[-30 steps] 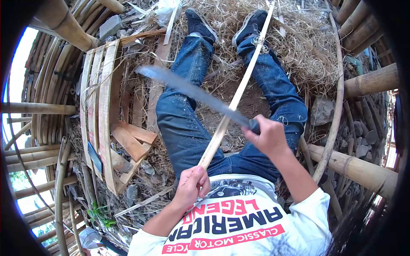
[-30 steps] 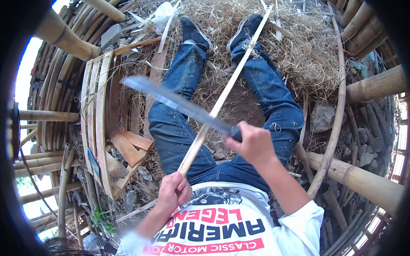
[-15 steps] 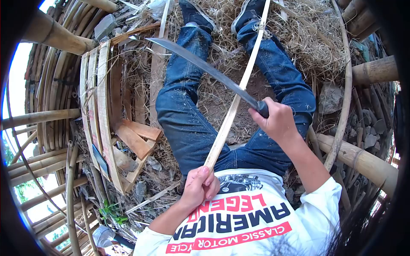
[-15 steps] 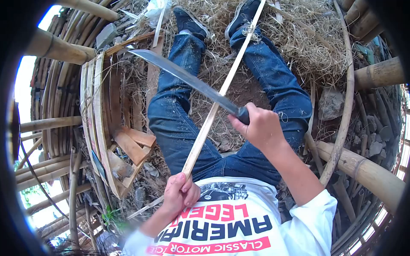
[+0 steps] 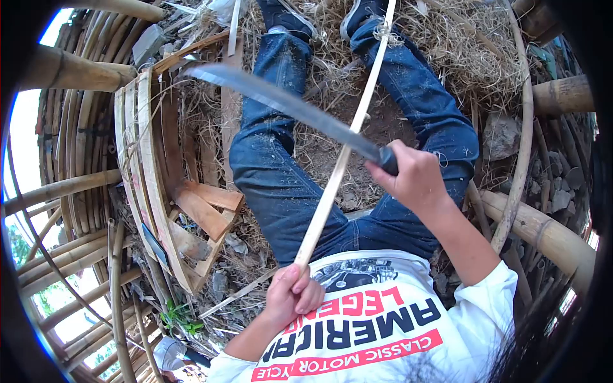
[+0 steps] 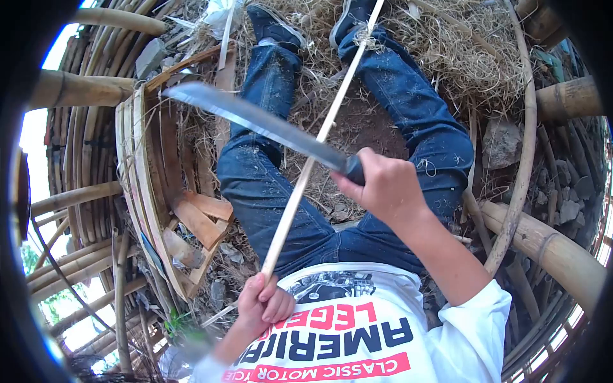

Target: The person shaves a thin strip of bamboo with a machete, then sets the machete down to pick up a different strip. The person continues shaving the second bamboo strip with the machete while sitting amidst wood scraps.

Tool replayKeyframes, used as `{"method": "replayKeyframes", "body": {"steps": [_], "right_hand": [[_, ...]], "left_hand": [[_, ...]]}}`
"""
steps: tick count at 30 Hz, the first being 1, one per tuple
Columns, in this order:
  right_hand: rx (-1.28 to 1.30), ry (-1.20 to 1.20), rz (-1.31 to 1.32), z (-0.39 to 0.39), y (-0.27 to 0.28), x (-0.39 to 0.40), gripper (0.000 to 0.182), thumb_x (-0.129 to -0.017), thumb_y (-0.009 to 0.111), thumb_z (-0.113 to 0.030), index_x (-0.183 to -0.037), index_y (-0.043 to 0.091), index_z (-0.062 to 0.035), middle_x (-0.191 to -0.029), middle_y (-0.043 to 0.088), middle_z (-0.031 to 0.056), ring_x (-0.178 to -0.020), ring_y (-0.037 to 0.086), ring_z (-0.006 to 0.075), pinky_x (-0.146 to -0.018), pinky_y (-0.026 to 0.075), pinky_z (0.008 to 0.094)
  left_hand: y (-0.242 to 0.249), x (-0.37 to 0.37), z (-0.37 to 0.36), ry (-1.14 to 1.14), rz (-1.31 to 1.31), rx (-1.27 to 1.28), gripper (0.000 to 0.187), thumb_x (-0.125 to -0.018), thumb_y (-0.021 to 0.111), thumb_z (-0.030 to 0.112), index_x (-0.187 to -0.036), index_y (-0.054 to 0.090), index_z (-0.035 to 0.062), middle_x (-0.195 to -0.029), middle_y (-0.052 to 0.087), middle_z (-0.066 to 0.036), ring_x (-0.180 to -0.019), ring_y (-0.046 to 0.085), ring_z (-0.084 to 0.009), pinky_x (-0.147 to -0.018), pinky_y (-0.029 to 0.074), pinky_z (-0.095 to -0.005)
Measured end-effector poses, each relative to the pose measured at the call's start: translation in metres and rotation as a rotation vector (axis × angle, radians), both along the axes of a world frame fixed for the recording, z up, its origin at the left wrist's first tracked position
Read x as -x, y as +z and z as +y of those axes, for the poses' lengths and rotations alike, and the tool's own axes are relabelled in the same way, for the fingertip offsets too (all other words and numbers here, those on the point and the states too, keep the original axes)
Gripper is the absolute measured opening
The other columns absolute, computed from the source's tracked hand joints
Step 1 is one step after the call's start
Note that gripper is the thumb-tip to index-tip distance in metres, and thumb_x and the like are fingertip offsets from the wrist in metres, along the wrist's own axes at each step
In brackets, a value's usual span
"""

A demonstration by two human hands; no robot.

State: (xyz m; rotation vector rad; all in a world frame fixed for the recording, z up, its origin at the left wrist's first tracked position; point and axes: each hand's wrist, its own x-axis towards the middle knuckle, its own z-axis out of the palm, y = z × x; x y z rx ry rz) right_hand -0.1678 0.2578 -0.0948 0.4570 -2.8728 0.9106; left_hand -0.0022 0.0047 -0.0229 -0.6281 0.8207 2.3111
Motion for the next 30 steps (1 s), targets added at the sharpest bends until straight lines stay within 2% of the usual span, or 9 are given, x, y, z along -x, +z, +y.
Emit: {"method": "replayKeyframes", "body": {"steps": [4,8,10,16,18,20,22,27,30], "right_hand": [[-0.04,0.053,0.039,0.007,-0.017,0.013,0.042,-0.083,0.071,-0.044,-0.073,0.052,-0.0074,-0.057,0.06,0.011,-0.052,0.065,0.0291,-0.048,0.053,0.0388],[-0.116,-0.04,0.019,0.007,-0.018,0.025,0.042,-0.081,0.072,-0.044,-0.072,0.053,-0.008,-0.057,0.061,0.0098,-0.052,0.065,0.0283,-0.048,0.053,0.0392],[-0.05,-0.026,-0.021,-0.001,-0.004,0.02,0.043,-0.081,0.072,-0.045,-0.071,0.053,-0.0082,-0.057,0.061,0.0095,-0.052,0.065,0.0285,-0.049,0.054,0.0384],[-0.157,0.033,0.062,0.02,-0.031,0.047,0.043,-0.082,0.071,-0.046,-0.073,0.055,-0.0071,-0.059,0.063,0.0114,-0.054,0.066,0.0295,-0.05,0.054,0.0404],[-0.085,-0.09,-0.035,0.019,-0.034,0.057,0.031,-0.083,0.071,-0.034,-0.078,0.058,-0.0063,-0.063,0.062,0.0155,-0.062,0.064,0.037,-0.055,0.05,0.0431],[-0.003,-0.095,-0.063,0.01,-0.025,0.053,0.031,-0.082,0.072,-0.034,-0.078,0.058,-0.006,-0.064,0.062,0.0166,-0.063,0.064,0.0385,-0.056,0.05,0.0439],[-0.026,-0.01,0.069,0.003,-0.019,0.045,0.041,-0.084,0.069,-0.045,-0.073,0.057,-0.0069,-0.06,0.063,0.0138,-0.056,0.066,0.0325,-0.053,0.054,0.0413],[-0.222,-0.052,0.078,0.028,-0.041,0.073,0.038,-0.086,0.066,-0.043,-0.075,0.057,-0.0079,-0.058,0.063,0.0098,-0.054,0.067,0.0285,-0.052,0.056,0.04],[-0.111,-0.076,-0.018,0.019,-0.032,0.066,0.037,-0.086,0.066,-0.043,-0.076,0.057,-0.0077,-0.058,0.063,0.0102,-0.056,0.068,0.0289,-0.054,0.057,0.0403]], "left_hand": [[0.004,-0.001,-0.003,0.014,-0.032,0.042,0.045,-0.104,0.036,0.039,-0.068,0.037,0.0123,-0.042,0.038,-0.004,-0.035,0.032,-0.0152,-0.045,0.033,-0.0303],[0.003,-0.003,-0.003,0.01,-0.123,0.105,0.046,-0.104,0.035,0.039,-0.067,0.037,0.0127,-0.041,0.037,-0.004,-0.034,0.031,-0.0153,-0.045,0.033,-0.0306],[0.0,-0.005,-0.006,0.031,-0.101,-0.009,0.046,-0.104,0.034,0.039,-0.067,0.037,0.0129,-0.041,0.036,-0.004,-0.034,0.031,-0.0154,-0.045,0.034,-0.0306],[0.004,-0.003,-0.006,0.035,-0.134,0.038,0.046,-0.104,0.034,0.038,-0.066,0.037,0.0134,-0.041,0.037,-0.004,-0.034,0.031,-0.015,-0.044,0.034,-0.0306],[0.002,-0.003,-0.006,0.034,-0.174,0.07,0.046,-0.105,0.033,0.038,-0.066,0.037,0.0138,-0.041,0.037,-0.003,-0.033,0.032,-0.0151,-0.044,0.034,-0.0302],[-0.002,-0.006,-0.01,0.065,-0.124,-0.021,0.046,-0.105,0.033,0.038,-0.066,0.037,0.014,-0.04,0.038,-0.003,-0.033,0.033,-0.0153,-0.044,0.034,-0.0304],[-0.002,-0.011,-0.015,0.12,-0.081,-0.118,0.046,-0.104,0.032,0.039,-0.065,0.037,0.0147,-0.04,0.038,-0.002,-0.033,0.034,-0.016,-0.044,0.035,-0.0308],[0.001,-0.008,-0.012,-0.003,-0.137,0.103,0.047,-0.104,0.033,0.039,-0.064,0.037,0.0148,-0.039,0.037,-0.002,-0.033,0.034,-0.0159,-0.043,0.034,-0.0302],[-0.004,-0.015,-0.013,0.046,-0.133,-0.062,0.047,-0.104,0.034,0.04,-0.064,0.037,0.0151,-0.039,0.036,-0.002,-0.032,0.033,-0.0156,-0.042,0.032,-0.0297]]}}
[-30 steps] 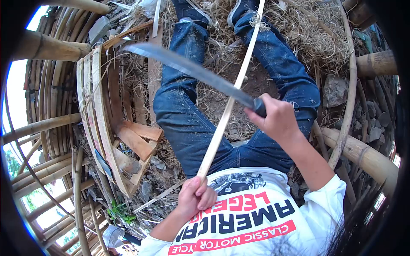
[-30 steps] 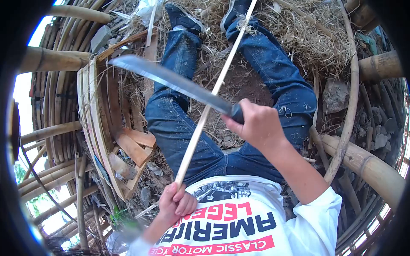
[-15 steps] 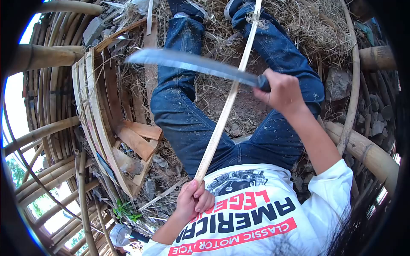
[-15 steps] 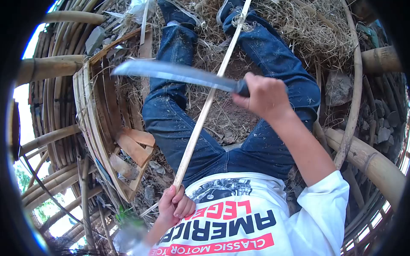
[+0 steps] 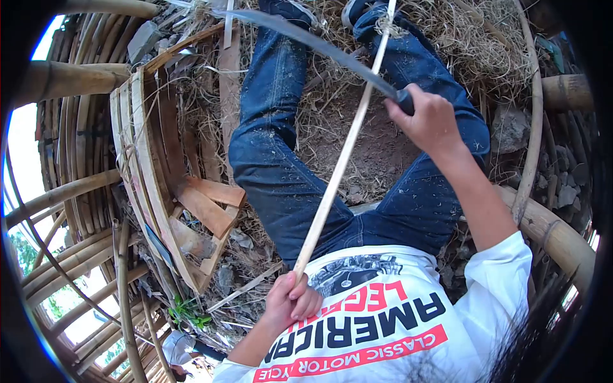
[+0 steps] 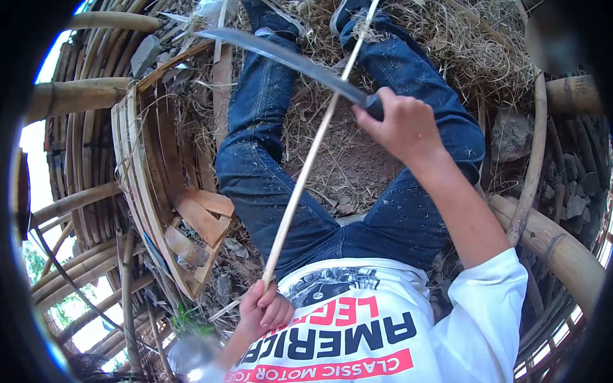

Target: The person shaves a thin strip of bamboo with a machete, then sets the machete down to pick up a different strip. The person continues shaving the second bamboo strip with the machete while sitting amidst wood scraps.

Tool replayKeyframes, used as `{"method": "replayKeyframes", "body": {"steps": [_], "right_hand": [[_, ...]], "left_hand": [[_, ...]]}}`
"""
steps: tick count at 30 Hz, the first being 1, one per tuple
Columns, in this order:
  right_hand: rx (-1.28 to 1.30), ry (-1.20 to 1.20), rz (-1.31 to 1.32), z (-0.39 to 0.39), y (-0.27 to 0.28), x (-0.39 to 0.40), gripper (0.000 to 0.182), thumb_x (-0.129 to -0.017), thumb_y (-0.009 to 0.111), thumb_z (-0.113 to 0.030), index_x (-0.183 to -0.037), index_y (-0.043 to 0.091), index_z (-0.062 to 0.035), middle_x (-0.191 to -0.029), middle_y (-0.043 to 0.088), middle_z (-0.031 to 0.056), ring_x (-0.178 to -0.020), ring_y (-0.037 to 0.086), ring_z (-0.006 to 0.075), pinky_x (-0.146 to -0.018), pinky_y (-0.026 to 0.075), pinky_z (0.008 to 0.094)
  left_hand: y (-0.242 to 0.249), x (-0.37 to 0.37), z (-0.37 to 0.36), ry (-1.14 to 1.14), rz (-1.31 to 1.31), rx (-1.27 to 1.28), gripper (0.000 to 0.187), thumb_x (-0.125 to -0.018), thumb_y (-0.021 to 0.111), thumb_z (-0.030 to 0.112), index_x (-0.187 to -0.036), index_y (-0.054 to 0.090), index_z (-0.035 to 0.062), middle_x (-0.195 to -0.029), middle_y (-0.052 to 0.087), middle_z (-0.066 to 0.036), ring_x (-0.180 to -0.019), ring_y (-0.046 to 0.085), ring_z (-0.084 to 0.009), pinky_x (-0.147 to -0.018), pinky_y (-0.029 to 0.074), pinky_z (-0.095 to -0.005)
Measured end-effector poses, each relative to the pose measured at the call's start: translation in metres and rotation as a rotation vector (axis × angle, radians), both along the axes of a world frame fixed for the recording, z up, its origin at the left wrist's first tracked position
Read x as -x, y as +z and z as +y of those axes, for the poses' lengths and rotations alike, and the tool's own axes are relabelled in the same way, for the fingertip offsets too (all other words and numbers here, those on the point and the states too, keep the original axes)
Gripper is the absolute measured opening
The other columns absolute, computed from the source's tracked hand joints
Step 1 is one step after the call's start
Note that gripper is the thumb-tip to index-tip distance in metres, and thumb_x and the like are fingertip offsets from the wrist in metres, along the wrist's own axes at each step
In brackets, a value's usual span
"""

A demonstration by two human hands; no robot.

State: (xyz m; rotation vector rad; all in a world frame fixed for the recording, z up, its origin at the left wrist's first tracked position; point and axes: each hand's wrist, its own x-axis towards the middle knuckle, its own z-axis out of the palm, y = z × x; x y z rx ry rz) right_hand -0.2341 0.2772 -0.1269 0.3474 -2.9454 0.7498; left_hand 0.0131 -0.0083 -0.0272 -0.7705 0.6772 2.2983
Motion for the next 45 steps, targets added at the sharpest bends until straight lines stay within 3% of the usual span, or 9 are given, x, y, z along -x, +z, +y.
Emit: {"method": "replayKeyframes", "body": {"steps": [6,8,14,16,23,26,32,37,45], "right_hand": [[-0.072,0.085,0.064,0.007,-0.01,0.014,0.037,-0.086,0.065,-0.043,-0.078,0.058,-0.0074,-0.065,0.066,0.0134,-0.061,0.069,0.0309,-0.057,0.057,0.0424],[-0.184,-0.105,-0.035,0.014,-0.016,0.027,0.04,-0.086,0.065,-0.045,-0.076,0.059,-0.0071,-0.065,0.067,0.0146,-0.062,0.069,0.0325,-0.058,0.057,0.0443],[-0.043,0.015,0.07,0.01,-0.007,0.005,0.038,-0.084,0.067,-0.044,-0.076,0.059,-0.0078,-0.063,0.066,0.0145,-0.06,0.069,0.0332,-0.056,0.056,0.0445],[-0.009,0.101,0.092,0.01,-0.009,-0.001,0.032,-0.083,0.07,-0.033,-0.076,0.056,-0.0061,-0.061,0.061,0.0155,-0.062,0.065,0.0368,-0.055,0.051,0.0437],[-0.112,-0.148,0.022,0.016,-0.02,0.006,0.045,-0.085,0.066,-0.048,-0.076,0.058,-0.0051,-0.066,0.065,0.0196,-0.067,0.067,0.0385,-0.06,0.054,0.0475],[-0.096,-0.17,0.042,0.023,-0.009,-0.006,0.044,-0.086,0.066,-0.048,-0.078,0.059,-0.0055,-0.064,0.064,0.02,-0.066,0.067,0.0388,-0.058,0.054,0.0476],[-0.124,-0.144,0.193,0.04,-0.035,-0.002,0.039,-0.084,0.07,-0.043,-0.079,0.059,-0.0059,-0.063,0.064,0.0189,-0.063,0.066,0.0373,-0.055,0.053,0.0464],[-0.217,-0.325,0.054,0.032,-0.035,0.025,0.053,-0.086,0.059,-0.058,-0.081,0.061,-0.0053,-0.072,0.068,0.0213,-0.073,0.069,0.0394,-0.063,0.056,0.0485],[-0.329,-0.317,0.045,0.035,-0.019,0.034,0.055,-0.086,0.058,-0.06,-0.084,0.061,-0.0052,-0.077,0.069,0.021,-0.077,0.069,0.0393,-0.068,0.056,0.0485]], "left_hand": [[0.0,-0.008,-0.01,0.047,0.013,0.034,0.046,-0.103,0.035,0.039,-0.064,0.037,0.0148,-0.039,0.038,-0.003,-0.031,0.031,-0.0152,-0.041,0.031,-0.0295],[0.001,-0.008,-0.005,-0.009,-0.04,0.18,0.046,-0.103,0.036,0.039,-0.065,0.038,0.0133,-0.039,0.038,-0.006,-0.033,0.032,-0.0162,-0.042,0.031,-0.0301],[-0.006,-0.027,-0.014,0.156,0.025,-0.098,0.046,-0.103,0.035,0.038,-0.063,0.035,0.0142,-0.039,0.039,-0.006,-0.033,0.033,-0.0172,-0.042,0.032,-0.0299],[-0.007,-0.028,-0.016,0.171,0.043,-0.107,0.046,-0.103,0.035,0.037,-0.064,0.036,0.0139,-0.04,0.04,-0.007,-0.032,0.034,-0.017,-0.042,0.032,-0.03],[0.016,-0.014,-0.003,-0.248,0.204,0.538,0.042,-0.104,0.038,0.032,-0.069,0.042,0.0082,-0.047,0.046,-0.007,-0.043,0.041,-0.015,-0.048,0.035,-0.0276],[0.023,-0.02,-0.01,-0.111,0.249,0.288,0.043,-0.105,0.037,0.031,-0.068,0.041,0.0081,-0.047,0.046,-0.007,-0.043,0.043,-0.0155,-0.048,0.035,-0.0269],[0.029,-0.021,-0.001,-0.222,0.173,0.277,0.044,-0.105,0.036,0.032,-0.068,0.041,0.0081,-0.046,0.047,-0.009,-0.043,0.043,-0.0156,-0.049,0.037,-0.0285],[0.034,-0.013,0.003,-0.123,0.167,0.202,0.042,-0.105,0.035,0.035,-0.071,0.039,0.0099,-0.044,0.043,-0.007,-0.039,0.039,-0.0165,-0.05,0.038,-0.0299],[0.038,-0.021,0.0,-0.03,0.131,0.135,0.042,-0.104,0.034,0.034,-0.069,0.037,0.0115,-0.042,0.039,-0.006,-0.036,0.036,-0.0179,-0.048,0.039,-0.0321]]}}
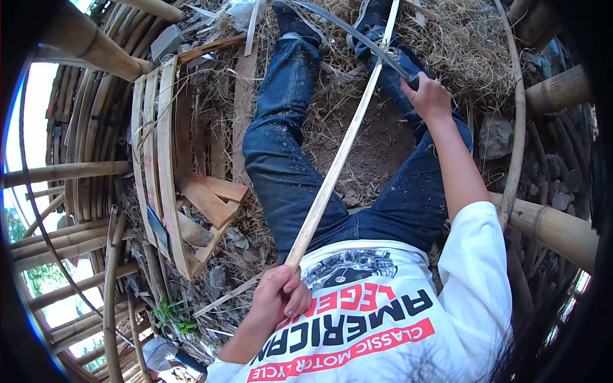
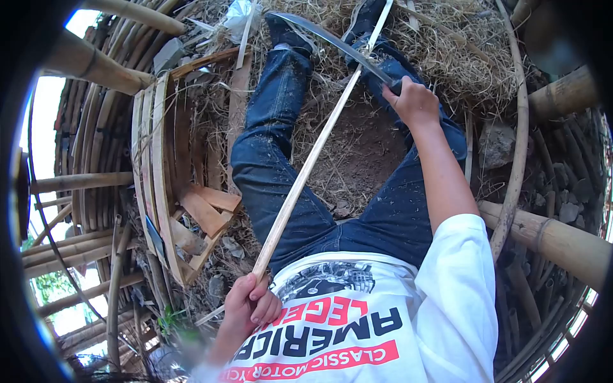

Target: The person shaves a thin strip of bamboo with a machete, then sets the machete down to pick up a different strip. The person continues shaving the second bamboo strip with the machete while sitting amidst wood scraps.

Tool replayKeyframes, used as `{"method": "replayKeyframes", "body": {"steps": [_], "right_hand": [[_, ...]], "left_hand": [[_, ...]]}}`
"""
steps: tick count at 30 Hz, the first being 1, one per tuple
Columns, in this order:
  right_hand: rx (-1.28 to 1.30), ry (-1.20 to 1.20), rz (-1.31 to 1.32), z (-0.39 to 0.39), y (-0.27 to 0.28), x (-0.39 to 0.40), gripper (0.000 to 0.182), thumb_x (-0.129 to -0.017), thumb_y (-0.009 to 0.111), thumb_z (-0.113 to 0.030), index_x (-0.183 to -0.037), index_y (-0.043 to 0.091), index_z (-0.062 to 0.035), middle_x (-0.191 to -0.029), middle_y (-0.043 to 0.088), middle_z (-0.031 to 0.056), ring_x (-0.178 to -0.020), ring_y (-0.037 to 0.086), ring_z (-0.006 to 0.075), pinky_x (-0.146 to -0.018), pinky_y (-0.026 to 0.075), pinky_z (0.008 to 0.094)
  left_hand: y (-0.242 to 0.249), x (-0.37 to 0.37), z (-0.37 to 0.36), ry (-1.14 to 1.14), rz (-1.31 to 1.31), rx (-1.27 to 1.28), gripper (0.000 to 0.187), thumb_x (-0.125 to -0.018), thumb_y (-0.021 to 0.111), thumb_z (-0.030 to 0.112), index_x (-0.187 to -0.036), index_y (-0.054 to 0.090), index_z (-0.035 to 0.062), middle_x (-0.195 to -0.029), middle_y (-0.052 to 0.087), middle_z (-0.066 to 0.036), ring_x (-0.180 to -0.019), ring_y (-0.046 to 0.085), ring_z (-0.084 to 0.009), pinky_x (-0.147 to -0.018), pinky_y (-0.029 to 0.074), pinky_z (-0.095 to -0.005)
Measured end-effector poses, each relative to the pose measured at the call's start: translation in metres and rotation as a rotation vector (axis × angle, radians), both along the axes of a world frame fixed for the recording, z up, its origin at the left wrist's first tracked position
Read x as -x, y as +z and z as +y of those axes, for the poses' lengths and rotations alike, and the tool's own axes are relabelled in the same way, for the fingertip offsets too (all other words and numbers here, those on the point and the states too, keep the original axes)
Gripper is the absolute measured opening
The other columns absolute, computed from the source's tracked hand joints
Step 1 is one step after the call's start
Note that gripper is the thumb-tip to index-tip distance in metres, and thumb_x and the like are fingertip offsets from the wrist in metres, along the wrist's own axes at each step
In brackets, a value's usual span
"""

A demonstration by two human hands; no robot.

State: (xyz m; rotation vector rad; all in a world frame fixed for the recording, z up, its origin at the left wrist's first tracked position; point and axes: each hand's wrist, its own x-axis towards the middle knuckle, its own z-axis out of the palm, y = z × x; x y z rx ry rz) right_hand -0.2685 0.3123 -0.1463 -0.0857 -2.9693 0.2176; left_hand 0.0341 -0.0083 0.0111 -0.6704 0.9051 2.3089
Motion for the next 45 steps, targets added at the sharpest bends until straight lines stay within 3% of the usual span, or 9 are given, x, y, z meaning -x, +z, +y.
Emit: {"method": "replayKeyframes", "body": {"steps": [3,5,11,13,16,25,32,36,45], "right_hand": [[0.033,0.002,-0.026,-0.009,0.008,0.0,0.056,-0.086,0.058,-0.06,-0.085,0.063,-0.0041,-0.078,0.069,0.0219,-0.08,0.069,0.0397,-0.07,0.056,0.0489],[0.2,-0.017,-0.098,-0.019,0.016,-0.008,0.058,-0.087,0.057,-0.06,-0.088,0.066,-0.0028,-0.079,0.069,0.023,-0.082,0.068,0.0409,-0.072,0.055,0.049],[0.617,0.076,-0.022,-0.058,0.018,-0.053,0.05,-0.09,0.064,-0.047,-0.086,0.064,0.0024,-0.073,0.065,0.025,-0.074,0.066,0.0422,-0.064,0.05,0.0461],[0.756,0.129,-0.034,-0.072,0.023,-0.078,0.048,-0.09,0.066,-0.046,-0.083,0.062,0.002,-0.066,0.063,0.0191,-0.065,0.066,0.0354,-0.059,0.049,0.0406],[0.903,0.21,-0.185,-0.092,0.043,-0.12,0.046,-0.09,0.067,-0.045,-0.084,0.06,0.0004,-0.059,0.057,0.0124,-0.056,0.062,0.0242,-0.054,0.046,0.0353],[0.851,0.55,-0.309,-0.127,0.097,-0.18,0.043,-0.082,0.076,-0.038,-0.093,0.059,-0.0006,-0.071,0.064,0.017,-0.063,0.067,0.0359,-0.055,0.051,0.0399],[0.578,0.551,-0.262,-0.113,0.088,-0.156,0.044,-0.083,0.075,-0.04,-0.095,0.06,-0.0002,-0.068,0.064,0.017,-0.061,0.067,0.0338,-0.053,0.051,0.0386],[0.724,0.408,-0.392,-0.107,0.077,-0.147,0.044,-0.086,0.072,-0.041,-0.093,0.059,0.0001,-0.065,0.063,0.0157,-0.06,0.067,0.033,-0.052,0.05,0.0384],[0.721,0.57,-0.438,-0.133,0.096,-0.171,0.04,-0.084,0.074,-0.04,-0.088,0.059,-0.0021,-0.065,0.063,0.0157,-0.059,0.066,0.0338,-0.053,0.05,0.0398]], "left_hand": [[0.0,0.0,-0.005,0.075,-0.015,-0.018,0.041,-0.104,0.035,0.032,-0.069,0.038,0.0105,-0.044,0.043,-0.007,-0.037,0.04,-0.0169,-0.046,0.039,-0.0298],[0.002,0.003,-0.011,-0.129,0.131,0.482,0.04,-0.104,0.038,0.029,-0.07,0.041,0.0084,-0.047,0.048,-0.008,-0.04,0.044,-0.0144,-0.046,0.038,-0.0263],[0.02,0.024,-0.014,-0.304,0.294,0.973,0.036,-0.102,0.049,0.022,-0.072,0.052,0.0025,-0.052,0.056,-0.004,-0.044,0.053,-0.0102,-0.044,0.038,-0.0229],[0.019,0.032,-0.016,-0.302,0.318,1.036,0.033,-0.101,0.052,0.02,-0.074,0.054,0.0015,-0.053,0.057,-0.003,-0.045,0.055,-0.0103,-0.044,0.039,-0.0233],[0.009,0.043,-0.016,-0.471,0.583,1.517,0.025,-0.096,0.058,0.018,-0.077,0.059,0.0026,-0.052,0.058,-0.006,-0.045,0.06,-0.0186,-0.046,0.043,-0.0301],[-0.001,0.059,-0.008,-0.487,0.777,1.736,0.011,-0.087,0.068,0.013,-0.082,0.063,0.0036,-0.055,0.055,-0.011,-0.049,0.058,-0.028,-0.046,0.042,-0.0361],[-0.013,0.058,-0.014,-0.436,0.802,1.757,0.011,-0.084,0.07,0.012,-0.089,0.066,0.0038,-0.057,0.055,-0.012,-0.049,0.058,-0.0283,-0.047,0.042,-0.0378],[-0.019,0.057,-0.015,-0.411,0.806,1.747,0.012,-0.084,0.07,0.011,-0.093,0.067,0.0034,-0.057,0.056,-0.012,-0.05,0.058,-0.0285,-0.047,0.043,-0.0379],[-0.023,0.057,-0.02,-0.405,0.773,1.716,0.011,-0.086,0.069,0.011,-0.092,0.066,0.0015,-0.059,0.057,-0.013,-0.05,0.058,-0.0283,-0.047,0.044,-0.037]]}}
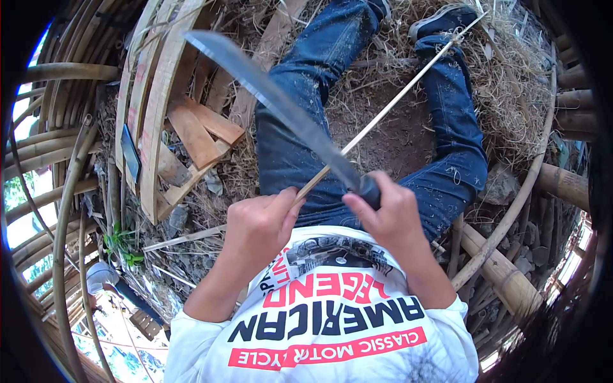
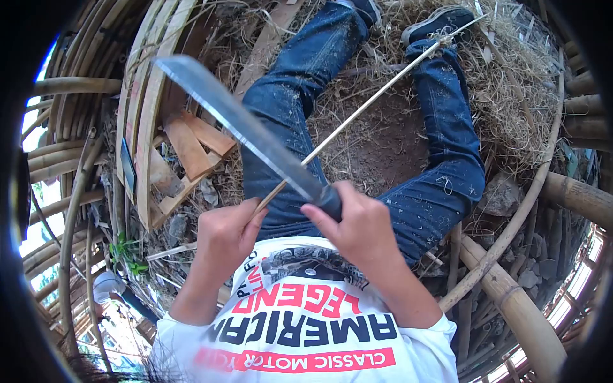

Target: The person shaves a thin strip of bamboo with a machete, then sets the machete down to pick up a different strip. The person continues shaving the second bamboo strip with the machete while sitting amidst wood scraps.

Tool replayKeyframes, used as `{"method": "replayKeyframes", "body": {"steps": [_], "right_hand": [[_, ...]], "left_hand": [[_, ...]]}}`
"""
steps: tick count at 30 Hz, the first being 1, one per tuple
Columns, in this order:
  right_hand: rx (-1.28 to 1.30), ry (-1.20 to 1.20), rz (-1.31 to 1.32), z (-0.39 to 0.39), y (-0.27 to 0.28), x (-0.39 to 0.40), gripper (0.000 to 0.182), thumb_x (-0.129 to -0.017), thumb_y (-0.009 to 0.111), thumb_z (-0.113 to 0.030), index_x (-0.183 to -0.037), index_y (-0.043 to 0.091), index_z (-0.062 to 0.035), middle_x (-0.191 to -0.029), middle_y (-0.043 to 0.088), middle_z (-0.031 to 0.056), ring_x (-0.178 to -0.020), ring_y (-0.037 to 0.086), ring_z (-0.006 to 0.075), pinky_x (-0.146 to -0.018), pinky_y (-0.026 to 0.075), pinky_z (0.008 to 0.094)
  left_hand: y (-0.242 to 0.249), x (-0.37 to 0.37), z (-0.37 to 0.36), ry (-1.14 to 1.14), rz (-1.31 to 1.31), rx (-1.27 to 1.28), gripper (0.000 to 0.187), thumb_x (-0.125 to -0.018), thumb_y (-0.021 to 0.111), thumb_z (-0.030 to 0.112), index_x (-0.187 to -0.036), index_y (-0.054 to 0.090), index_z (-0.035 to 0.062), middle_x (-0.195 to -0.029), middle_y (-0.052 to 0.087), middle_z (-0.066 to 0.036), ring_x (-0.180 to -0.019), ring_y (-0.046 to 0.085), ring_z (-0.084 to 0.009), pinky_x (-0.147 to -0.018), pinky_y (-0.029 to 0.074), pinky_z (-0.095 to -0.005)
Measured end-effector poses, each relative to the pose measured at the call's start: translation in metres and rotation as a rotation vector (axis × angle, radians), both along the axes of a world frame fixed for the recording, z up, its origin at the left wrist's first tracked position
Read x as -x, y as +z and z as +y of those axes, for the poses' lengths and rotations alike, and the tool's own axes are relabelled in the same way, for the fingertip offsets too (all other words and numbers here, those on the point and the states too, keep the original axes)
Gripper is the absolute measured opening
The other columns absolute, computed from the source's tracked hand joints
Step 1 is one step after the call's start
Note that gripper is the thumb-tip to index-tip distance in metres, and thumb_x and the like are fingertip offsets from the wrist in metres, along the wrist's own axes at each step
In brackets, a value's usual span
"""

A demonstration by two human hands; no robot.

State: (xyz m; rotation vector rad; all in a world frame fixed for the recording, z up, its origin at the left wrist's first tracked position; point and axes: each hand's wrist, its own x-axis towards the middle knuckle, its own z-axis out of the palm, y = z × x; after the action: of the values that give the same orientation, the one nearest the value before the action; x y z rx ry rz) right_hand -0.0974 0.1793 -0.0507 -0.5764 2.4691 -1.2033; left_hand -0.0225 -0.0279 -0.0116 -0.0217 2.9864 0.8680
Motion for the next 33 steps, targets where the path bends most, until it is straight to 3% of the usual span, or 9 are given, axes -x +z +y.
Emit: {"method": "replayKeyframes", "body": {"steps": [4,6,8,13,16,20,22,25,33], "right_hand": [[-0.087,-0.211,-0.07,0.03,-0.017,0.031,0.038,-0.089,0.07,-0.037,-0.086,0.059,-0.0002,-0.06,0.06,0.0142,-0.057,0.065,0.0303,-0.052,0.047,0.0377],[-0.076,-0.246,-0.143,0.044,-0.022,0.043,0.038,-0.093,0.065,-0.035,-0.083,0.059,0.0012,-0.056,0.056,0.0107,-0.051,0.059,0.0219,-0.05,0.044,0.0351],[-0.116,-0.26,-0.007,0.041,-0.022,0.039,0.04,-0.093,0.065,-0.037,-0.083,0.058,0.001,-0.056,0.055,0.0102,-0.05,0.058,0.02,-0.05,0.043,0.0343],[-0.009,-0.245,-0.128,0.021,-0.013,0.007,0.037,-0.089,0.069,-0.036,-0.088,0.059,-0.0004,-0.057,0.057,0.0101,-0.054,0.064,0.0234,-0.051,0.046,0.0353],[0.093,-0.187,-0.199,0.009,-0.008,-0.012,0.037,-0.088,0.071,-0.034,-0.091,0.059,0.0009,-0.059,0.059,0.0121,-0.055,0.065,0.0261,-0.052,0.047,0.035],[0.116,-0.141,-0.194,0.01,-0.007,-0.015,0.038,-0.087,0.072,-0.032,-0.094,0.06,0.0031,-0.059,0.06,0.0143,-0.055,0.065,0.0271,-0.052,0.048,0.0342],[0.112,-0.152,-0.22,0.016,-0.008,-0.016,0.038,-0.087,0.072,-0.033,-0.092,0.061,0.0031,-0.058,0.058,0.0132,-0.052,0.063,0.0234,-0.051,0.046,0.0324],[0.129,-0.18,-0.296,0.026,-0.015,-0.021,0.036,-0.088,0.071,-0.032,-0.089,0.061,0.0024,-0.056,0.053,0.0074,-0.048,0.051,0.0125,-0.047,0.04,0.0286],[0.175,-0.231,-0.37,0.044,-0.022,-0.044,0.033,-0.088,0.071,-0.028,-0.093,0.061,0.0028,-0.058,0.055,0.0062,-0.052,0.054,0.0119,-0.049,0.042,0.0284]], "left_hand": [[0.001,-0.008,-0.002,0.057,-0.054,-0.189,0.012,-0.09,0.065,0.01,-0.095,0.067,0.0003,-0.057,0.053,-0.011,-0.048,0.056,-0.0255,-0.047,0.042,-0.0342],[-0.005,-0.005,0.002,0.031,-0.071,-0.24,0.013,-0.092,0.063,0.01,-0.095,0.067,-0.0012,-0.059,0.057,-0.011,-0.05,0.058,-0.022,-0.048,0.044,-0.0323],[-0.01,-0.005,0.005,0.078,-0.142,-0.328,0.014,-0.093,0.061,0.011,-0.095,0.067,-0.0021,-0.06,0.059,-0.01,-0.052,0.06,-0.0184,-0.049,0.045,-0.0305],[-0.007,0.005,0.004,0.193,-0.541,-0.723,0.024,-0.099,0.054,0.015,-0.094,0.066,-0.0051,-0.067,0.066,-0.007,-0.063,0.065,-0.0109,-0.059,0.051,-0.0253],[-0.018,0.002,0.006,0.312,-0.534,-1.067,0.03,-0.101,0.05,0.018,-0.09,0.065,-0.0059,-0.069,0.066,-0.008,-0.064,0.065,-0.0131,-0.063,0.052,-0.0256],[-0.029,-0.005,0.004,0.351,-0.549,-1.217,0.035,-0.102,0.048,0.022,-0.087,0.064,-0.0047,-0.067,0.063,-0.008,-0.064,0.065,-0.014,-0.064,0.052,-0.0257],[-0.031,-0.009,0.004,0.345,-0.565,-1.167,0.03,-0.1,0.052,0.019,-0.086,0.064,-0.0044,-0.067,0.063,-0.007,-0.064,0.064,-0.0135,-0.061,0.05,-0.0266],[-0.016,-0.007,0.01,0.112,-0.25,-0.302,0.017,-0.092,0.062,0.014,-0.087,0.06,-0.0023,-0.068,0.056,-0.013,-0.061,0.061,-0.023,-0.057,0.046,-0.0343],[-0.014,-0.01,0.028,-0.088,-0.294,-0.098,0.028,-0.091,0.062,0.023,-0.096,0.051,-0.0027,-0.087,0.057,-0.02,-0.078,0.057,-0.0411,-0.066,0.045,-0.0467]]}}
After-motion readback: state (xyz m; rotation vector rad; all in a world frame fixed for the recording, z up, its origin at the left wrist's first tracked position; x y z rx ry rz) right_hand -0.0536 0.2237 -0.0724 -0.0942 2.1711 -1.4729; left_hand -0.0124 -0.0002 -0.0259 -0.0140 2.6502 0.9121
